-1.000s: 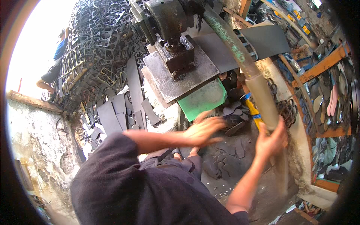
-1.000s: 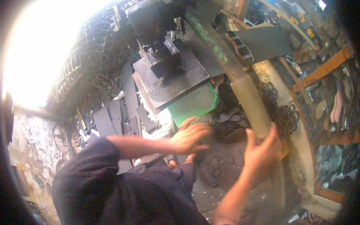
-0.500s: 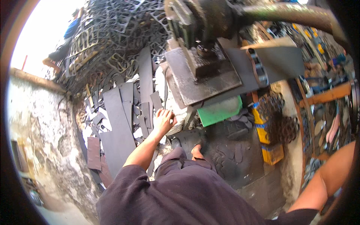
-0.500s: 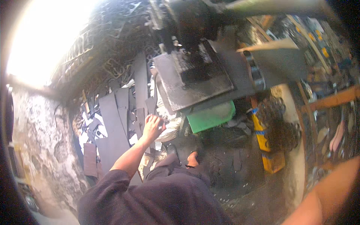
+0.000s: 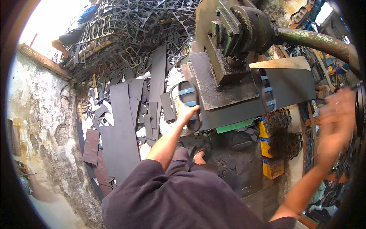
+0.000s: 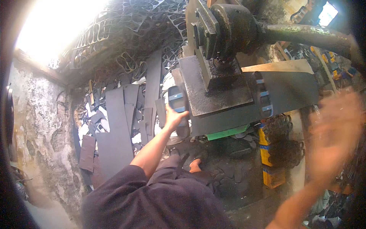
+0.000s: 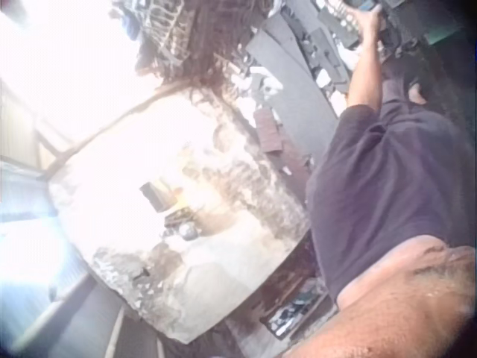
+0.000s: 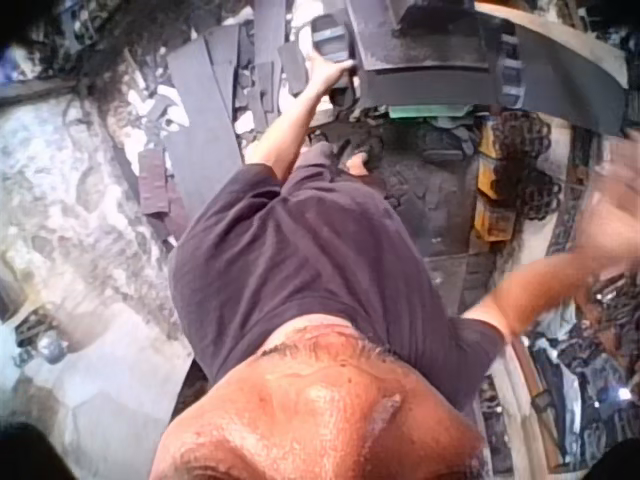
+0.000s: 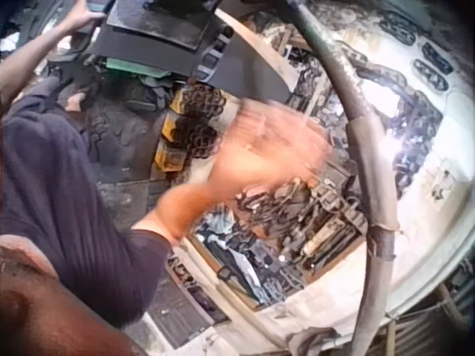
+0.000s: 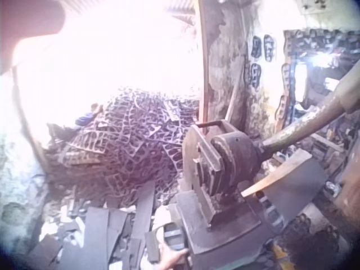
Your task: The person repeatedly places rectangular rubber sheets under a manual press, aligns them, and pulls the lever to cut out a slipper-shaped piece. The cut pieces are removed and set aside while the remaining sheet is repositioned for the next cut.
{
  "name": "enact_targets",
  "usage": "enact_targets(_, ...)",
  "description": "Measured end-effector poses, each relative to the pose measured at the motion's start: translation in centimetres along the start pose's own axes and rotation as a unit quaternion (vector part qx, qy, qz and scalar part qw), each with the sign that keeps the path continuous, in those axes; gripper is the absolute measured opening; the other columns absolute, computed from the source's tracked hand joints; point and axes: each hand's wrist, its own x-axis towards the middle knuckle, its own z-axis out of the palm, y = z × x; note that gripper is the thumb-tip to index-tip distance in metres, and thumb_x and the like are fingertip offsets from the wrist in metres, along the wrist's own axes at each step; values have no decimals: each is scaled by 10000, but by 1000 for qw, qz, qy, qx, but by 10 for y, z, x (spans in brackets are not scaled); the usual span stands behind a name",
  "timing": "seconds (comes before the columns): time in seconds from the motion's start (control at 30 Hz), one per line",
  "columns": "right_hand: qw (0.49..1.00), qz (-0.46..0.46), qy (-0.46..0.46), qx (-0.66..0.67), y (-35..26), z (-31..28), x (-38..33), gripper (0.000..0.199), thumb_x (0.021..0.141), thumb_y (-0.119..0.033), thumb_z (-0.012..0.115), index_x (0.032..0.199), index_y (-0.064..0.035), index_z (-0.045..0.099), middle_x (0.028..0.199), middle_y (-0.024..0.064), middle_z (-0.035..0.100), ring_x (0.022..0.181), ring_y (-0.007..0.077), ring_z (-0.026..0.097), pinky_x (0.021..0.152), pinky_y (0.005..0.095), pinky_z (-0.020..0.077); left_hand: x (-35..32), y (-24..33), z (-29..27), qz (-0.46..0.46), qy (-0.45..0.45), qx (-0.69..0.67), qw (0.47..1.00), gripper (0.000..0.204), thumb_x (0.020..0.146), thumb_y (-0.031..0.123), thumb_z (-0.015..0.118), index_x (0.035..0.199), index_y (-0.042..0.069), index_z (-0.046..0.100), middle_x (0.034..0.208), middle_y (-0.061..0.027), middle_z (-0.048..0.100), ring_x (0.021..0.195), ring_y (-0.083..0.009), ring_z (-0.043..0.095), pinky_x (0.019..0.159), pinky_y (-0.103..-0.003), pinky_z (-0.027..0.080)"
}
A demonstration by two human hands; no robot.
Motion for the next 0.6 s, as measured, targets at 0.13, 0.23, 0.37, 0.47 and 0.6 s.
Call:
enact_targets(0.13,871,257,-256,330,-110,58,-135,275,817,-148,801,1063,-41,736,1248,145,653,1253,327,582,1068,431,466,17,-32,-41,-22,-186,-384,904,768,748,3,798,1429,15,445,1172,-107,676,1044,-218,673,889,-364,559)
enact_targets(0.23,766,310,-262,499,-178,89,-167,329,873,-231,809,1131,-43,731,1228,155,688,1173,319,659,1006,423,516,13,-2,-89,-31,-266,-488,831,889,799,2,749,1565,18,299,1269,-136,648,1131,-222,635,863,-350,577)
enact_targets(0.37,694,277,-268,608,-253,153,-148,454,910,-319,776,1248,-37,667,1299,164,638,1225,325,623,1036,420,496,17,1,-42,-78,-209,-283,933,986,823,42,769,1639,137,225,1561,-152,392,1317,-244,521,933,-335,552)
enact_targets(0.47,717,282,-249,587,-279,192,-139,652,867,-352,821,1381,-40,568,1376,177,579,1247,363,593,1053,442,492,-3,1,-5,-41,-216,-392,893,957,781,18,799,1604,62,313,1542,-134,430,1389,-259,441,988,-396,544)
enact_targets(0.6,842,239,-250,415,-315,196,-130,843,828,-340,850,1499,-43,435,1495,215,490,1262,419,578,1060,453,508,-35,22,-38,67,-164,-260,949,921,745,28,842,1550,66,395,1442,-122,481,1371,-268,443,1033,-408,507)
